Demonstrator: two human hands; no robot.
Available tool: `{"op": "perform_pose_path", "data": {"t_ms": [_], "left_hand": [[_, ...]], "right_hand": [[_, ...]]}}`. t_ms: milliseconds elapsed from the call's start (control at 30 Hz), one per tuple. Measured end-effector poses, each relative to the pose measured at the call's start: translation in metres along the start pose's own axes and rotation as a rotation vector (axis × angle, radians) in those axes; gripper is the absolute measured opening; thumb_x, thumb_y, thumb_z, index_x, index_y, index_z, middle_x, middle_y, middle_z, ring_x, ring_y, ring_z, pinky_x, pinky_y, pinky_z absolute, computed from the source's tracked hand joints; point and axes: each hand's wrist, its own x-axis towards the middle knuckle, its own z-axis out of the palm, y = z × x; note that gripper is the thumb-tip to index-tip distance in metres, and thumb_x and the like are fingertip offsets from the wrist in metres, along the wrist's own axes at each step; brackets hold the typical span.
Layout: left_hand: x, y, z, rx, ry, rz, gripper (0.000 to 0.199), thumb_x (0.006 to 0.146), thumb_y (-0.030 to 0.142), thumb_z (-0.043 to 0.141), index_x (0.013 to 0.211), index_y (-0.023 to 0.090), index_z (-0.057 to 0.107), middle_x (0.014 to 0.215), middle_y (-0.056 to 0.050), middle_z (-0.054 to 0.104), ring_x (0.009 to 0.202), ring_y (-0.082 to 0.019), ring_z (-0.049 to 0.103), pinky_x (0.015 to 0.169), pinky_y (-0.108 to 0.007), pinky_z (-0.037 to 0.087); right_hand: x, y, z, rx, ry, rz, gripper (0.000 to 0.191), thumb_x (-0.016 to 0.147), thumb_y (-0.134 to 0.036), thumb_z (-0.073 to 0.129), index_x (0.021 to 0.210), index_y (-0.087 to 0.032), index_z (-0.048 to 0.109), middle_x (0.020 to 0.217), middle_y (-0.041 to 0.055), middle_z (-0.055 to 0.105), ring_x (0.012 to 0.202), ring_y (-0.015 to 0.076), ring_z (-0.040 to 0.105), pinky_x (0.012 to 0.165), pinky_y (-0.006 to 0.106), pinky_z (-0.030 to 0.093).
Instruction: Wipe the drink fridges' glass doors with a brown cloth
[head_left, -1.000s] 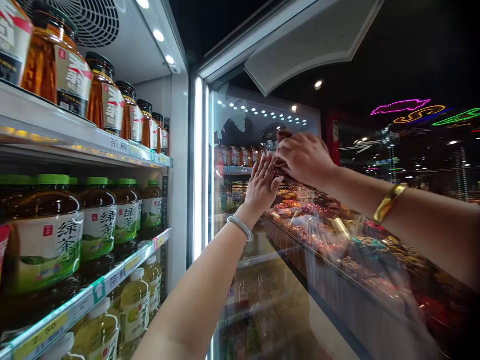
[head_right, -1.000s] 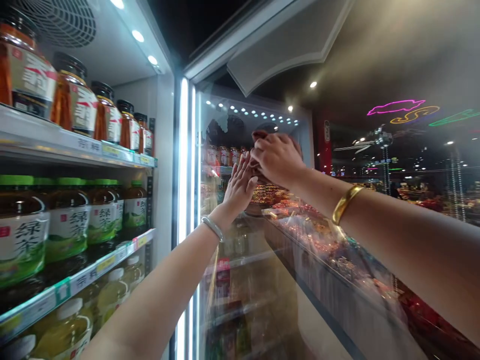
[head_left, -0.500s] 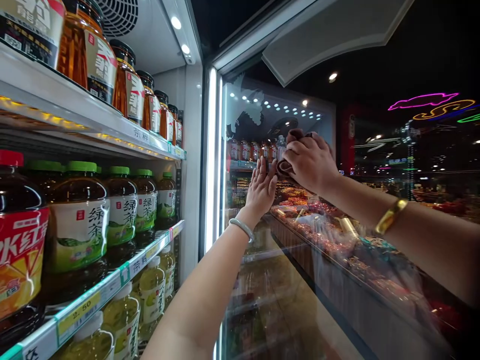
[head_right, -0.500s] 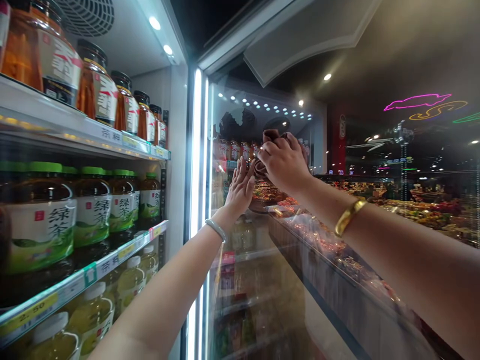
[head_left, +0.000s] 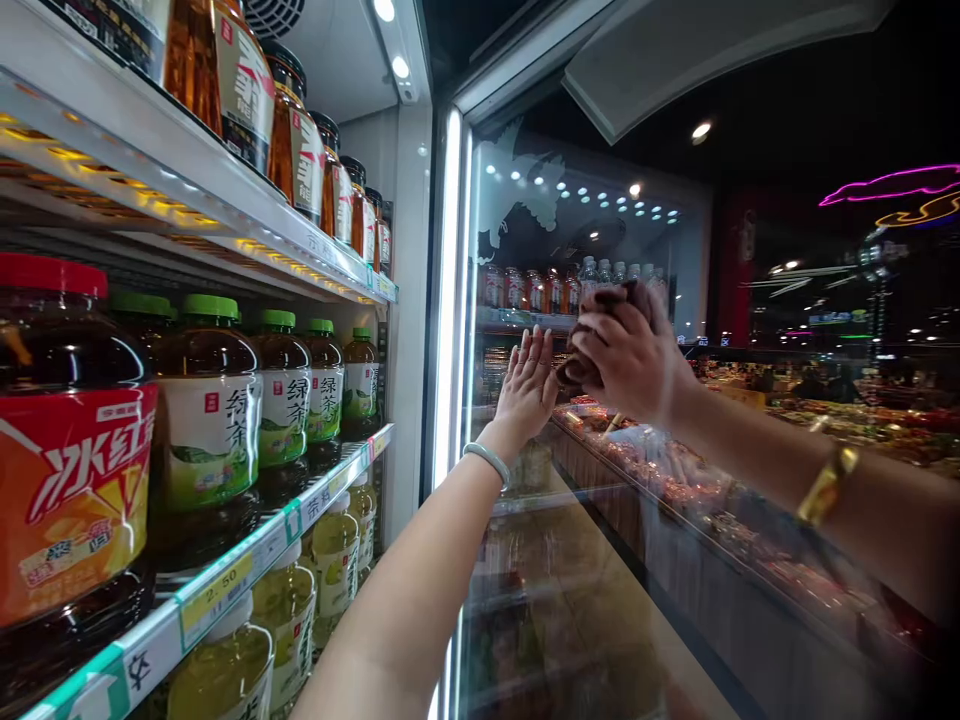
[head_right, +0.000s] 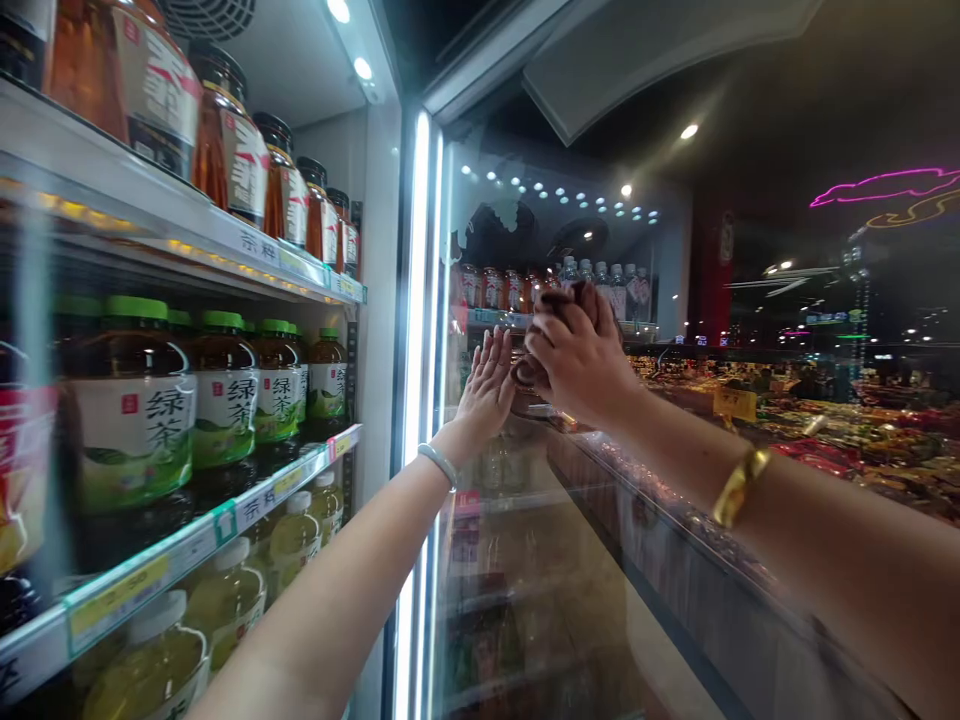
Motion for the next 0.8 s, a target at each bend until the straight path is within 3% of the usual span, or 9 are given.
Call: {"op": "perform_pose_path", "data": {"t_ms": [133,367,567,667,800], "left_hand": [[0.001,0.001,0.008,0.019,0.030,-0.020,0.065,0.110,0.040,0.023,0.170,0.023,0.005,0.179,-0.002,0.004,0.163,-0.017,-0.008,0.137,-0.043,0.004],[0.003,0.002,0.011,0.035,0.029,-0.017,0.066,0.109,0.037,0.026,0.170,0.025,0.005,0.179,-0.002,0.006,0.164,-0.019,-0.006,0.137,-0.046,0.007],[0.004,-0.004,0.011,0.023,-0.005,0.008,0.067,0.109,0.036,0.028,0.170,0.025,0.004,0.179,-0.001,0.006,0.164,-0.017,-0.008,0.137,-0.044,0.005],[0.005,-0.012,0.011,0.004,-0.036,0.026,0.066,0.109,0.034,0.028,0.170,0.025,0.005,0.179,0.000,0.009,0.164,-0.016,-0.004,0.137,-0.043,0.007],[0.004,-0.015,0.015,0.000,-0.028,-0.038,0.068,0.107,0.030,0.031,0.170,0.026,0.006,0.179,0.000,0.009,0.164,-0.018,-0.009,0.137,-0.049,0.004]], "right_hand": [[-0.018,-0.014,0.006,-0.019,-0.040,-0.070,0.034,0.095,-0.035,0.059,0.126,-0.022,0.067,0.146,0.0080,0.059,0.138,0.0341,0.041,0.125,0.063,0.020],[0.001,-0.008,0.021,-0.014,-0.023,-0.022,0.029,0.098,-0.028,0.054,0.123,-0.022,0.067,0.141,0.0070,0.062,0.133,0.0298,0.045,0.122,0.054,0.027],[-0.016,-0.036,0.033,0.024,0.038,0.072,0.030,0.097,-0.028,0.056,0.123,-0.020,0.067,0.140,0.0082,0.063,0.131,0.0295,0.044,0.121,0.052,0.029],[-0.003,-0.041,0.044,0.049,0.013,0.027,0.028,0.098,-0.026,0.053,0.121,-0.020,0.067,0.136,0.0082,0.064,0.129,0.0284,0.044,0.121,0.051,0.029],[0.013,-0.029,0.051,0.075,0.008,-0.020,0.028,0.100,-0.028,0.051,0.122,-0.022,0.067,0.138,0.0060,0.064,0.130,0.0269,0.044,0.121,0.049,0.029]]}}
